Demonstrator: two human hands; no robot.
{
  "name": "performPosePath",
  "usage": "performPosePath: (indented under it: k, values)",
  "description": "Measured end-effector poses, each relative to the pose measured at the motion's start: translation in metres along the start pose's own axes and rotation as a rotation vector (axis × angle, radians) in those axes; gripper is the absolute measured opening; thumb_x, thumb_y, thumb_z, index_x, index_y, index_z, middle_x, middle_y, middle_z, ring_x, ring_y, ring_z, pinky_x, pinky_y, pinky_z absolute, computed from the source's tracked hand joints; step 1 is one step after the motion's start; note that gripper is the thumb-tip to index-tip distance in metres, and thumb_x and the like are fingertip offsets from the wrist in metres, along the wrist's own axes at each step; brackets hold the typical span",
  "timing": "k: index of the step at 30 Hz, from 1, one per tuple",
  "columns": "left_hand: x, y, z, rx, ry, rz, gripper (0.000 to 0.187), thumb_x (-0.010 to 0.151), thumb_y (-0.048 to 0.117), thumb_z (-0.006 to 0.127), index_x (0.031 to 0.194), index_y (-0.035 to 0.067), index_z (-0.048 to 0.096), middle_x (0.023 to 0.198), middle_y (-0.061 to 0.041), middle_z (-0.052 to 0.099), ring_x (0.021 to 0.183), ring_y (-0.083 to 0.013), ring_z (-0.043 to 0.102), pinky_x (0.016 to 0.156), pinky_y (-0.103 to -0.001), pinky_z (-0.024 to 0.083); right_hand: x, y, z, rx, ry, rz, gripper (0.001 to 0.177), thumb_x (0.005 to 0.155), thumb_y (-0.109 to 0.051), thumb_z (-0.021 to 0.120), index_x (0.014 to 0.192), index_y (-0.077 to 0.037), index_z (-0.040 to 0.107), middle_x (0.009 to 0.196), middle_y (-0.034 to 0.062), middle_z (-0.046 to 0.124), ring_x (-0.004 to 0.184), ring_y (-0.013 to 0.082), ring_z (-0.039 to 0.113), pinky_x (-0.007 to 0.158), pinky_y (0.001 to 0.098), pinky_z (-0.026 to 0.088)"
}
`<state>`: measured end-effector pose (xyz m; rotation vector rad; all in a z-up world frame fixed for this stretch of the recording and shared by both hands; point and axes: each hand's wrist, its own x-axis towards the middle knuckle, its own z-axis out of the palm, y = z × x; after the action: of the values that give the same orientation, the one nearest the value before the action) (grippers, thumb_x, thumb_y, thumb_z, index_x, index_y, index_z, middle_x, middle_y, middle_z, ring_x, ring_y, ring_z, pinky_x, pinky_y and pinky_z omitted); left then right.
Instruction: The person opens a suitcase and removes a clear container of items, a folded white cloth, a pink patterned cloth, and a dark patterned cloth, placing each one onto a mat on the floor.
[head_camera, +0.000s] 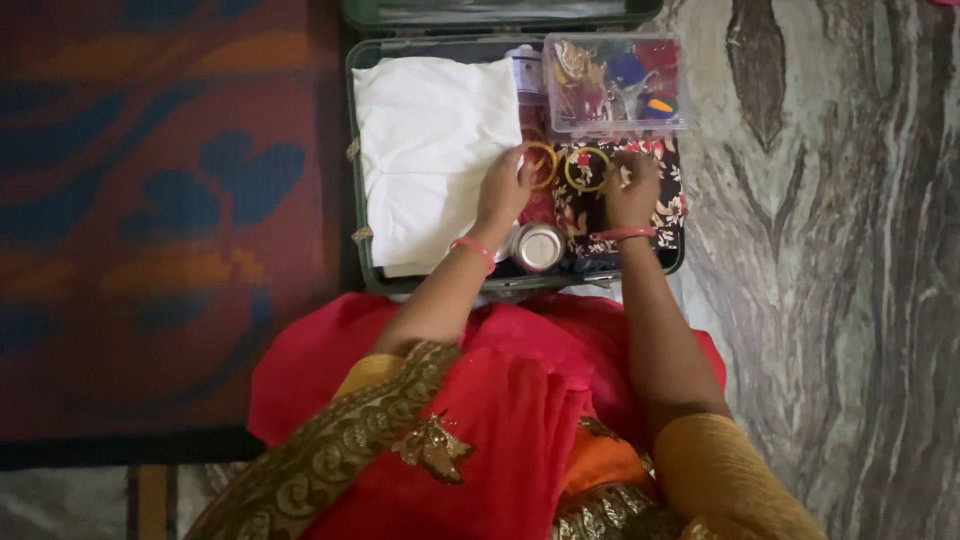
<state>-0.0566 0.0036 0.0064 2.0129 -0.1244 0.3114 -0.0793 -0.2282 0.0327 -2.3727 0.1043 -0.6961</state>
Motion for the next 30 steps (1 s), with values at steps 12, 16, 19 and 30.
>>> performPosePath:
  k: [12, 16, 19, 30]
  values:
    - [-0.095, -0.018, -0.027, 0.054, -0.206, -0.193, 0.028, 0.092, 0.025, 0.067, 0.112, 0.006, 0.073, 0.102, -0.019, 0.075, 0.097, -0.0376, 0.071, 0.086, -0.045, 0.057, -0.099, -0.115, -0.005, -0.370, -0.652, -0.040, 0.087, 0.066, -0.048, 0.091, 0.137, -0.011, 0.056, 0.138, 0.0333, 0.046, 0.117, 0.0517, 0.051, 0.089, 0.0575, 0.048]
    - [-0.103, -0.021, -0.019, 0.063, -0.275, -0.215, 0.029, 0.091, 0.029, 0.068, 0.105, 0.004, 0.074, 0.094, -0.021, 0.074, 0.091, -0.0419, 0.070, 0.080, -0.049, 0.056, -0.109, -0.121, 0.001, -0.317, -0.584, -0.123, 0.092, 0.070, -0.044, 0.088, 0.144, -0.007, 0.046, 0.136, 0.0316, 0.046, 0.119, 0.0549, 0.046, 0.093, 0.0589, 0.047]
    - [-0.102, -0.006, -0.021, 0.100, -0.264, -0.214, 0.029, 0.089, 0.030, 0.068, 0.102, 0.005, 0.074, 0.090, -0.022, 0.073, 0.088, -0.0433, 0.069, 0.078, -0.051, 0.056, -0.107, -0.124, -0.002, -0.311, -0.547, -0.163, 0.085, 0.068, -0.038, 0.087, 0.139, -0.009, 0.051, 0.134, 0.0277, 0.050, 0.118, 0.0511, 0.047, 0.094, 0.0570, 0.047]
    - [-0.059, 0.067, 0.017, -0.087, -0.170, 0.016, 0.042, 0.097, 0.036, 0.064, 0.123, 0.002, 0.066, 0.105, -0.024, 0.073, 0.098, -0.0425, 0.070, 0.086, -0.049, 0.056, -0.049, -0.081, -0.044, -0.397, -0.068, -0.183, 0.073, 0.082, -0.041, 0.086, 0.139, -0.007, 0.055, 0.122, 0.0232, 0.054, 0.112, 0.0441, 0.054, 0.091, 0.0549, 0.046]
